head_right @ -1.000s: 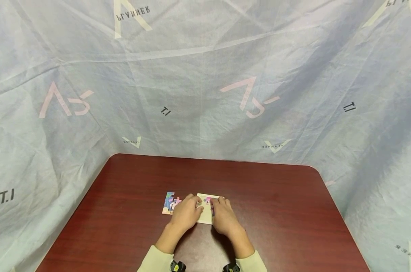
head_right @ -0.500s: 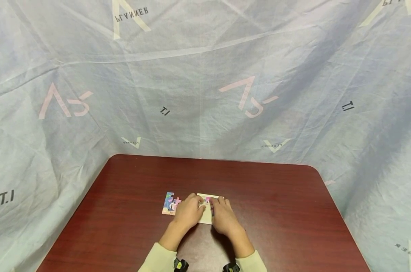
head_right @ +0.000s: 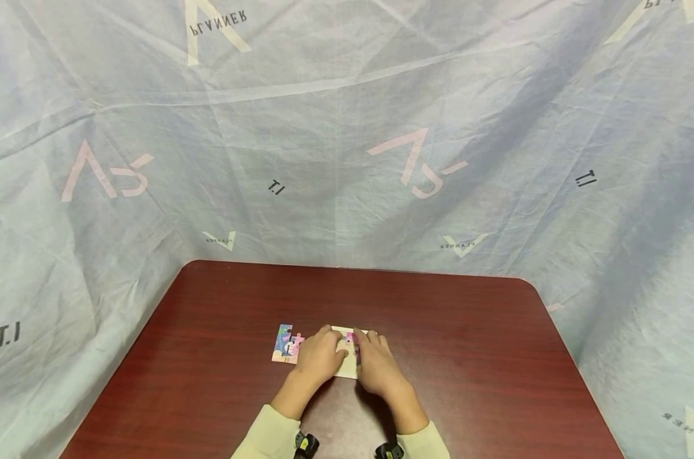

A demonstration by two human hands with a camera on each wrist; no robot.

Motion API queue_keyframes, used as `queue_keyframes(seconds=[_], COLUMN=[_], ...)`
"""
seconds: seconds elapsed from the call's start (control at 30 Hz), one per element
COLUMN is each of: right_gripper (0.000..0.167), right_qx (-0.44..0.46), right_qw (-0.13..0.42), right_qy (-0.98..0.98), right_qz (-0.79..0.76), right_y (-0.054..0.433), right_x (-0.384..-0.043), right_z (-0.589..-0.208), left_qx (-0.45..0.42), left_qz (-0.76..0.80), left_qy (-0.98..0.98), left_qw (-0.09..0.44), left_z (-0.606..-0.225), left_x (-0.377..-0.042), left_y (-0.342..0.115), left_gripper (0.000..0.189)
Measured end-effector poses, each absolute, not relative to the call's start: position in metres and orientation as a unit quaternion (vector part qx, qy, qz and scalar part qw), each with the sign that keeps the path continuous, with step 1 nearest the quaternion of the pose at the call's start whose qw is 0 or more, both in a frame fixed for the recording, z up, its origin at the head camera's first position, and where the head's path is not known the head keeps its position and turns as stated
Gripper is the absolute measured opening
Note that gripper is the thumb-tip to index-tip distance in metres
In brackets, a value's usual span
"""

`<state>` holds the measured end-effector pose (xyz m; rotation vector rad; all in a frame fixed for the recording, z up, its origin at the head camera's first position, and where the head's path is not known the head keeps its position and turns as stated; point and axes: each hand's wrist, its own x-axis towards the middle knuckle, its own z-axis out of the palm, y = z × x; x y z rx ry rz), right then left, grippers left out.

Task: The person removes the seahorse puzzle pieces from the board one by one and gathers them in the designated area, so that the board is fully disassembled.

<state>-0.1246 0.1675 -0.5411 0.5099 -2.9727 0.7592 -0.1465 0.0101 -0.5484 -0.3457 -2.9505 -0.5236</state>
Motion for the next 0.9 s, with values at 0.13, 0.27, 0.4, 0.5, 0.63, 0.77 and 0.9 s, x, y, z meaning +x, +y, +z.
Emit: queue_keyframes(seconds=[0.13,0.27,0.4,0.5,0.63,0.77,0.9], right_gripper=[0.075,0.074,0.074,0.075,0.076,0.078,0.081], right_qx=[0.165,0.164,0.164,0.164,0.161,0.157,0.153], right_qw=[0.022,0.02,0.02,0.022,0.021,0.02,0.015], right_qy=[-0.955,-0.955,-0.955,-0.954,-0.954,-0.955,-0.956], right_qz=[0.245,0.246,0.248,0.251,0.253,0.252,0.251], right_y=[0.167,0.1668,0.1671,0.1674,0.1678,0.1683,0.1684], right_x=[-0.1259,-0.1258,-0.1248,-0.1245,-0.1244,-0.1249,-0.1259], right_z=[-0.542,-0.5428,-0.5432,-0.5422,-0.5415,-0.5421,-0.5416], left_qx=[-0.116,-0.114,-0.104,-0.098,-0.092,-0.087,-0.084], left_qz=[-0.17,-0.177,-0.195,-0.203,-0.207,-0.212,-0.213], left_qy=[-0.976,-0.976,-0.974,-0.973,-0.973,-0.972,-0.972], left_qw=[0.066,0.063,0.056,0.053,0.053,0.051,0.047], left_z=[-0.5481,-0.5475,-0.5454,-0.5457,-0.5477,-0.5486,-0.5485], left_x=[-0.1474,-0.1479,-0.148,-0.1483,-0.149,-0.1487,-0.1488], left_y=[0.0105,0.0102,0.01,0.0107,0.0125,0.0138,0.0145], left_gripper=[0.024,0.028,0.032,0.033,0.034,0.035,0.035])
